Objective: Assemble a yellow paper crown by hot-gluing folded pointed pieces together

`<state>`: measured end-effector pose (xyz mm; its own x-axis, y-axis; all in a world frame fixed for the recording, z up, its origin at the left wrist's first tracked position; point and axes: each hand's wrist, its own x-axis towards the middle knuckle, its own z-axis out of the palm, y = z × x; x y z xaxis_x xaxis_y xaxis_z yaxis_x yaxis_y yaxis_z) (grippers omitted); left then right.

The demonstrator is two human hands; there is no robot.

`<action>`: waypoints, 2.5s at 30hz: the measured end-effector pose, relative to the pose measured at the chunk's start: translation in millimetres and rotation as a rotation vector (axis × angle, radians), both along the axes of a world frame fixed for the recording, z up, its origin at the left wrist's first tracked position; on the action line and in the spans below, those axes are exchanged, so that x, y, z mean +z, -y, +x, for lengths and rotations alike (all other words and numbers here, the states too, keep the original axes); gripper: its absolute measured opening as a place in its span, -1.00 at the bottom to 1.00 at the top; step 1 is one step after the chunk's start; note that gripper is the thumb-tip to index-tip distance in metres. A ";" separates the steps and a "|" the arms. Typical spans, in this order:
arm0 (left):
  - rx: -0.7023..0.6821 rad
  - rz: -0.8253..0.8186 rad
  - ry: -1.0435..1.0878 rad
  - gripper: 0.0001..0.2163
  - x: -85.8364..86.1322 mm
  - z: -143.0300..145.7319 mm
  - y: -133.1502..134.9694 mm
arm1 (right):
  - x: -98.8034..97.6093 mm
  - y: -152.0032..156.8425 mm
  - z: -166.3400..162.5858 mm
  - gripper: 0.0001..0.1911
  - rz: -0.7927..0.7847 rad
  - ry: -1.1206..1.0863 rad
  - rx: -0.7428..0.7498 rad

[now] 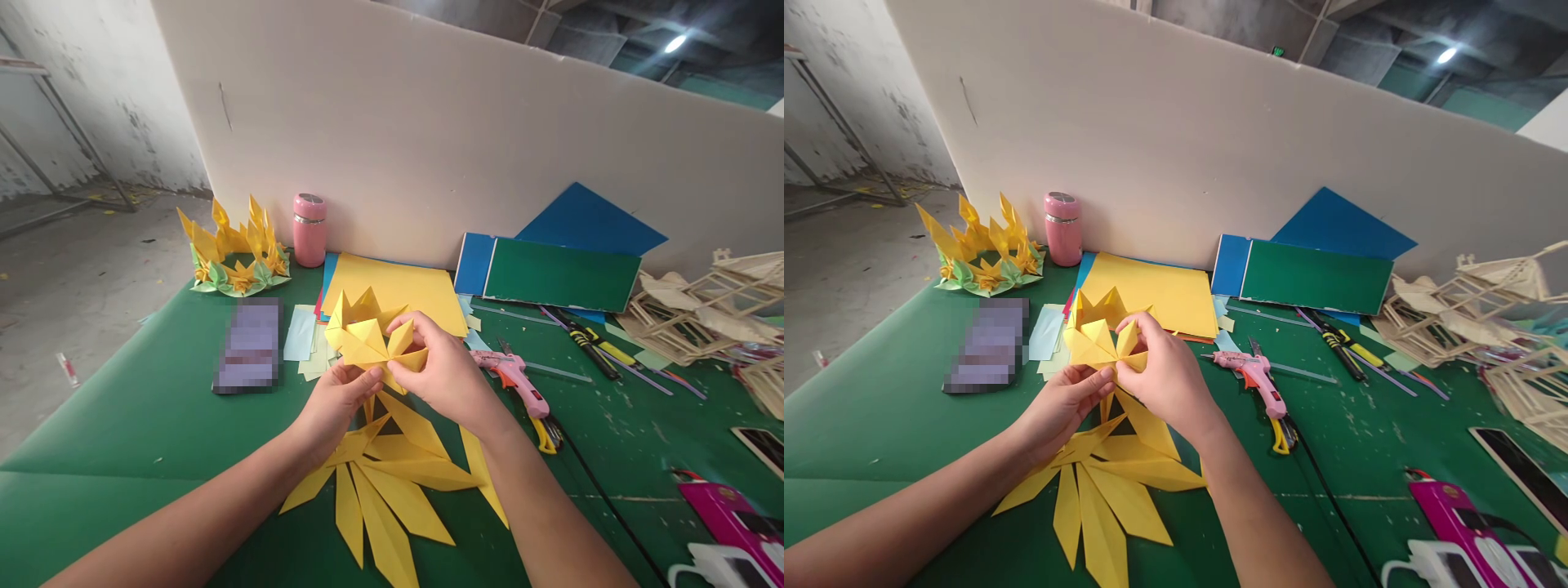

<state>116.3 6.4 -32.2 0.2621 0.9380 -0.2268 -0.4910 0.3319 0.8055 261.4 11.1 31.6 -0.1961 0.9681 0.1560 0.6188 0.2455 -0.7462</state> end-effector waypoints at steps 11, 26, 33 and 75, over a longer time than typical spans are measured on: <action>-0.012 0.001 0.009 -0.75 2.2 0.8 -0.4 | 1.3 2.3 -2.6 -0.62 0.033 0.050 -0.019; -0.007 0.058 0.031 -0.69 2.1 1.8 -1.4 | 2.7 2.3 -0.6 -0.63 0.077 0.088 -0.025; 0.051 0.011 0.003 -0.66 -1.9 1.1 -1.3 | 2.4 -0.8 5.4 -0.60 0.066 0.006 -0.034; 0.115 0.186 -0.255 -0.70 -2.8 0.8 -3.6 | -0.3 -2.9 5.2 -0.56 0.168 0.069 -0.094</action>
<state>117.2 10.0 -35.0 0.1093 0.9896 -0.0940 -0.2915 0.1223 0.9487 266.6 14.0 31.3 -0.1224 0.9441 0.3061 0.6932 0.3021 -0.6543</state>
